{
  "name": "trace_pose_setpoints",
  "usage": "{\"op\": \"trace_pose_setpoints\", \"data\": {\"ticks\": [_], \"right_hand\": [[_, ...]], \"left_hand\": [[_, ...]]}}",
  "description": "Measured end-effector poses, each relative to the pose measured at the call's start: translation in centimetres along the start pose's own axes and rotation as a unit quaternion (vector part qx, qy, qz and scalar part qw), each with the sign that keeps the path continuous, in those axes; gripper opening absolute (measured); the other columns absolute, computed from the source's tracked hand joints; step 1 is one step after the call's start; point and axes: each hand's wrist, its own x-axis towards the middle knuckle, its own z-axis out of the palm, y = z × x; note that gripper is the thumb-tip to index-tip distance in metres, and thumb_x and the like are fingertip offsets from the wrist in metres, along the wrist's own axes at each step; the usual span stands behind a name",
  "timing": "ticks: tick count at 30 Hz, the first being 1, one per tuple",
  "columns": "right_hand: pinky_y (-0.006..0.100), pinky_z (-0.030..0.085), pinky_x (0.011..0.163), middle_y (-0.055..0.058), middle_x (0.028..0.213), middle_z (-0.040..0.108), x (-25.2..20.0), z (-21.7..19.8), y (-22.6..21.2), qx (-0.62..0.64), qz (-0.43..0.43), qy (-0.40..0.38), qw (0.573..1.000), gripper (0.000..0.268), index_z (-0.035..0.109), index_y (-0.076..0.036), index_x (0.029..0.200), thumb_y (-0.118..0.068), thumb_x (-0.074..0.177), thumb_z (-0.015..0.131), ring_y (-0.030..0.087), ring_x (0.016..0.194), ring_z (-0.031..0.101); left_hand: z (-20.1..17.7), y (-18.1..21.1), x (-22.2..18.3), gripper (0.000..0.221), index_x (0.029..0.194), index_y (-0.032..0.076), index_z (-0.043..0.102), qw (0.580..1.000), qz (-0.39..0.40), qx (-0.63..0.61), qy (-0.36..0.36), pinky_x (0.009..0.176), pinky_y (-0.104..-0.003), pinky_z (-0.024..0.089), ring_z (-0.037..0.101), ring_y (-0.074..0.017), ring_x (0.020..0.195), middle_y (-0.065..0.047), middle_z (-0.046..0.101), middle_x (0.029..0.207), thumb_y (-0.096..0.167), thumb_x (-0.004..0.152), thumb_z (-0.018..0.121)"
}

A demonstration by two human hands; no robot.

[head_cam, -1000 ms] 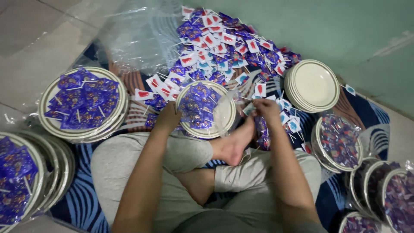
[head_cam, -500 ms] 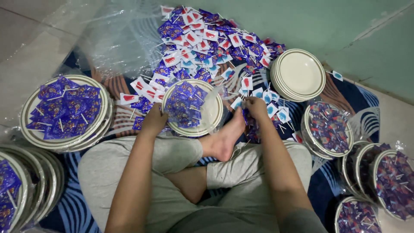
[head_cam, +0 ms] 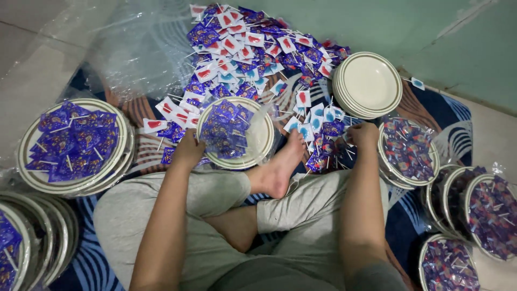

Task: Arranging small packets on plates and wrapping them with plastic film

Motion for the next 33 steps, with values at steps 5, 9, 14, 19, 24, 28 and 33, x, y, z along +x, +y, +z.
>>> {"op": "trace_pose_setpoints", "data": {"ticks": [5, 9, 14, 19, 24, 28, 33], "right_hand": [[0.056, 0.059, 0.078, 0.025, 0.084, 0.076, 1.6, -0.1, 0.2, -0.107, 0.068, -0.048, 0.991, 0.031, 0.080, 0.001, 0.094, -0.017, 0.068, 0.084, 0.047, 0.091, 0.073], [0.050, 0.061, 0.077, 0.014, 0.086, 0.078, 0.5, -1.1, -0.7, -0.091, -0.015, -0.031, 0.995, 0.016, 0.083, -0.021, 0.091, -0.030, 0.078, 0.078, 0.043, 0.088, 0.074], [0.058, 0.052, 0.085, 0.022, 0.096, 0.077, -7.2, -3.8, -10.4, 0.058, -0.197, -0.083, 0.975, 0.017, 0.082, -0.010, 0.098, -0.017, 0.086, 0.073, 0.051, 0.099, 0.067], [0.052, 0.056, 0.085, 0.018, 0.094, 0.076, -8.1, 3.5, -15.8, 0.069, -0.269, -0.100, 0.956, 0.014, 0.083, -0.021, 0.093, -0.015, 0.085, 0.073, 0.046, 0.093, 0.070], [0.055, 0.056, 0.081, 0.020, 0.090, 0.073, -10.4, 6.4, -21.8, 0.134, -0.325, -0.085, 0.932, 0.015, 0.080, -0.010, 0.095, -0.021, 0.084, 0.077, 0.047, 0.093, 0.069], [0.049, 0.058, 0.080, 0.021, 0.086, 0.074, -8.3, 13.1, -22.8, 0.120, -0.369, -0.056, 0.920, 0.014, 0.079, -0.002, 0.091, -0.013, 0.084, 0.074, 0.044, 0.090, 0.072], [0.054, 0.059, 0.079, 0.018, 0.088, 0.077, -7.2, 15.4, -23.6, 0.064, -0.253, -0.119, 0.958, 0.022, 0.080, -0.007, 0.096, -0.012, 0.080, 0.065, 0.043, 0.093, 0.073]], "left_hand": [[-1.1, 2.2, -2.2, 0.059, 0.148, 0.004, 0.044, 1.000, 0.005, 0.004, 0.003, 0.102, -0.056, 0.049, 0.061, -0.0428, 0.123, -0.026, 0.067, 0.123, 0.029, 0.096, 0.056], [-0.8, 2.2, -2.4, 0.059, 0.150, 0.008, 0.044, 1.000, -0.005, 0.003, 0.001, 0.103, -0.055, 0.049, 0.061, -0.0398, 0.125, -0.022, 0.068, 0.126, 0.031, 0.096, 0.054], [0.6, -0.2, 0.3, 0.059, 0.149, 0.008, 0.044, 1.000, -0.011, 0.008, 0.016, 0.103, -0.056, 0.049, 0.062, -0.0405, 0.125, -0.022, 0.068, 0.127, 0.031, 0.095, 0.057], [0.2, 0.8, -0.4, 0.061, 0.151, 0.008, 0.042, 1.000, -0.015, 0.003, 0.010, 0.107, -0.054, 0.047, 0.058, -0.0403, 0.130, -0.023, 0.062, 0.137, 0.031, 0.096, 0.053], [0.5, 0.7, -0.4, 0.059, 0.148, 0.008, 0.046, 1.000, -0.009, 0.002, 0.029, 0.104, -0.056, 0.049, 0.060, -0.0419, 0.126, -0.023, 0.062, 0.134, 0.030, 0.094, 0.054], [-0.2, 1.5, -1.2, 0.061, 0.148, 0.010, 0.046, 0.999, -0.016, 0.014, 0.025, 0.103, -0.054, 0.051, 0.062, -0.0401, 0.125, -0.021, 0.064, 0.133, 0.031, 0.092, 0.058], [-0.8, 2.7, -1.8, 0.056, 0.145, 0.005, 0.046, 1.000, -0.010, -0.008, 0.013, 0.103, -0.055, 0.050, 0.061, -0.0430, 0.124, -0.025, 0.062, 0.132, 0.027, 0.094, 0.054]]}}
